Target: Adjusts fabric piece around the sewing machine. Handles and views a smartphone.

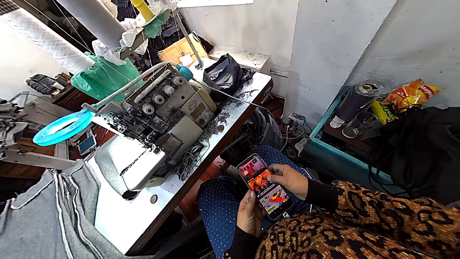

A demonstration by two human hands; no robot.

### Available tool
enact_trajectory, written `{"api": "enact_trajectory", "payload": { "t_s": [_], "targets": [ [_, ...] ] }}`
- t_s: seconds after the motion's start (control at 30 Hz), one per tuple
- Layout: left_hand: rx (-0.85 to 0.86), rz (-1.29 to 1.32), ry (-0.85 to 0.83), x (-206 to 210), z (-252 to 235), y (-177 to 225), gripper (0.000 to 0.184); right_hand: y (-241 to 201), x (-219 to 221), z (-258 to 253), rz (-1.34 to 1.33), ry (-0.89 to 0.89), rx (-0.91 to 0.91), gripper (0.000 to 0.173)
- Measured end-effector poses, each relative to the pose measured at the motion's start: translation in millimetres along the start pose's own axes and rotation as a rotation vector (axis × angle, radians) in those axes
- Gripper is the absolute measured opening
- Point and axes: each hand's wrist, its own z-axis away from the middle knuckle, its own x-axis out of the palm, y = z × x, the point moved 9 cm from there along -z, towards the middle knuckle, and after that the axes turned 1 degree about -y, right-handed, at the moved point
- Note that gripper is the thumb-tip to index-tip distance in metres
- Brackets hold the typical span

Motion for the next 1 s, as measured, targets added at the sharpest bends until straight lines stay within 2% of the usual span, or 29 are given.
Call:
{"api": "enact_trajectory", "payload": {
  "t_s": [1.0],
  "targets": [
    [-0.002,-0.034,0.012,2.2,0.6,3.2,0.036,0.7,-4.3,-1.5,0.006,0.028,-0.03,0.016]
  ]
}}
